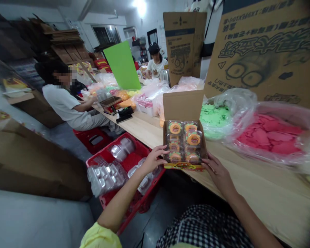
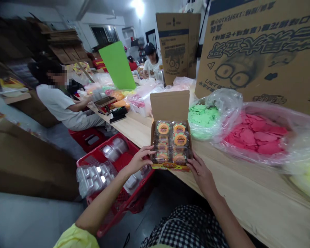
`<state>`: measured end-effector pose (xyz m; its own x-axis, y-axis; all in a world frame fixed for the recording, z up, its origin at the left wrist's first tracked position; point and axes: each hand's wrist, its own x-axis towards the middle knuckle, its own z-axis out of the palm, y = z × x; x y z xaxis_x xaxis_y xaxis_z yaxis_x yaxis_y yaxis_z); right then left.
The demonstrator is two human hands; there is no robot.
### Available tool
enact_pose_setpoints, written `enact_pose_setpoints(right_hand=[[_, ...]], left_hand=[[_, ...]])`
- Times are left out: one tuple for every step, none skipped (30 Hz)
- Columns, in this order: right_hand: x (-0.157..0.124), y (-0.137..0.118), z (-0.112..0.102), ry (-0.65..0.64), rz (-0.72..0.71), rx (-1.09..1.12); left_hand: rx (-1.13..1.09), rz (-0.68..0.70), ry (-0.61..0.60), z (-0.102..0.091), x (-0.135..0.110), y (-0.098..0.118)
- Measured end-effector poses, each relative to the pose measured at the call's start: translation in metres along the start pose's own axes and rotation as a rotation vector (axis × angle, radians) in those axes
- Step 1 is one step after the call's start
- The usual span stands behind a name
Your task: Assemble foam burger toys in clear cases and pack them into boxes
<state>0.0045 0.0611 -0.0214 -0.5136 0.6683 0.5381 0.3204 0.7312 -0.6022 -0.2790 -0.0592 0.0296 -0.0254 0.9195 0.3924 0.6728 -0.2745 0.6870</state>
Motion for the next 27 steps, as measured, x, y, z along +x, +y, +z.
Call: enact_pose_setpoints(right_hand=[[0.000, 0.001, 0.000, 0.005, -0.002, 0.000], [-0.001, 0.001, 0.001, 0.009, -0.007, 0.002], [-0.001, 0.002, 0.001, 0.012, -0.014, 0.006], [-0.001, 0.002, 0.001, 0.015, -0.018, 0.010], [-0.001, 0.003, 0.001, 0.018, -0.020, 0.012], [-0.001, 0.003, 0.002, 0.020, -0.020, 0.010], [-0.001, 0.003, 0.002, 0.025, -0.021, 0.008], [-0.001, 0.004, 0.002, 0.027, -0.025, 0.007], [-0.001, 0.004, 0.002, 0.032, -0.029, 0.012], [-0.001, 0.003, 0.003, 0.035, -0.033, 0.020], [-0.002, 0.003, 0.003, 0.037, -0.035, 0.031], [-0.002, 0.003, 0.003, 0.034, -0.033, 0.041], [-0.002, 0.002, 0.002, 0.027, -0.024, 0.049], [-0.002, 0.001, 0.002, 0.016, -0.010, 0.054], [-0.002, 0.001, 0.002, 0.010, 0.005, 0.055], [-0.002, 0.000, 0.001, 0.002, 0.017, 0.055], [-0.002, 0.000, 0.001, 0.000, 0.025, 0.056], [-0.002, 0.000, 0.001, 0.003, 0.029, 0.054], [-0.002, 0.000, 0.001, 0.008, 0.027, 0.052], [-0.002, 0.001, 0.001, 0.012, 0.021, 0.049], [-0.001, 0.001, 0.001, 0.012, 0.016, 0.046], [-0.001, 0.003, 0.001, 0.010, 0.011, 0.042], [-0.001, 0.004, 0.001, 0.008, 0.006, 0.037], [-0.001, 0.005, 0.002, 0.004, 0.002, 0.032], [-0.001, 0.006, 0.002, 0.001, -0.002, 0.028], [-0.001, 0.006, 0.002, -0.001, -0.007, 0.025], [0.000, 0.007, 0.001, -0.003, -0.014, 0.025]], left_hand=[[-0.014, 0.010, 0.001, 0.000, -0.001, -0.003], [-0.011, 0.021, 0.008, -0.001, -0.002, -0.005], [0.006, 0.036, 0.021, -0.001, -0.001, -0.007], [0.036, 0.053, 0.039, 0.000, 0.000, -0.008], [0.075, 0.072, 0.056, 0.000, 0.001, -0.009], [0.120, 0.086, 0.068, 0.001, 0.002, -0.008], [0.166, 0.094, 0.075, 0.002, 0.003, -0.006], [0.204, 0.096, 0.076, 0.003, 0.003, -0.004], [0.226, 0.089, 0.072, 0.004, 0.003, -0.001], [0.230, 0.075, 0.067, 0.005, 0.001, 0.001], [0.218, 0.055, 0.066, 0.006, -0.001, 0.004], [0.196, 0.033, 0.070, 0.007, -0.003, 0.006], [0.172, 0.014, 0.078, 0.008, -0.006, 0.008], [0.154, -0.001, 0.085, 0.009, -0.009, 0.010], [0.145, -0.006, 0.095, 0.010, -0.011, 0.011], [0.147, -0.003, 0.103, 0.010, -0.013, 0.012], [0.159, 0.003, 0.103, 0.011, -0.013, 0.013], [0.177, 0.007, 0.099, 0.011, -0.013, 0.013], [0.200, 0.007, 0.093, 0.011, -0.013, 0.014], [0.225, 0.000, 0.085, 0.010, -0.011, 0.015], [0.249, -0.010, 0.076, 0.010, -0.009, 0.016], [0.268, -0.019, 0.063, 0.009, -0.007, 0.017], [0.280, -0.026, 0.051, 0.009, -0.005, 0.017], [0.285, -0.031, 0.040, 0.008, -0.004, 0.017], [0.279, -0.034, 0.031, 0.007, -0.003, 0.016], [0.264, -0.037, 0.027, 0.008, -0.003, 0.015], [0.241, -0.043, 0.031, 0.008, -0.004, 0.013]])
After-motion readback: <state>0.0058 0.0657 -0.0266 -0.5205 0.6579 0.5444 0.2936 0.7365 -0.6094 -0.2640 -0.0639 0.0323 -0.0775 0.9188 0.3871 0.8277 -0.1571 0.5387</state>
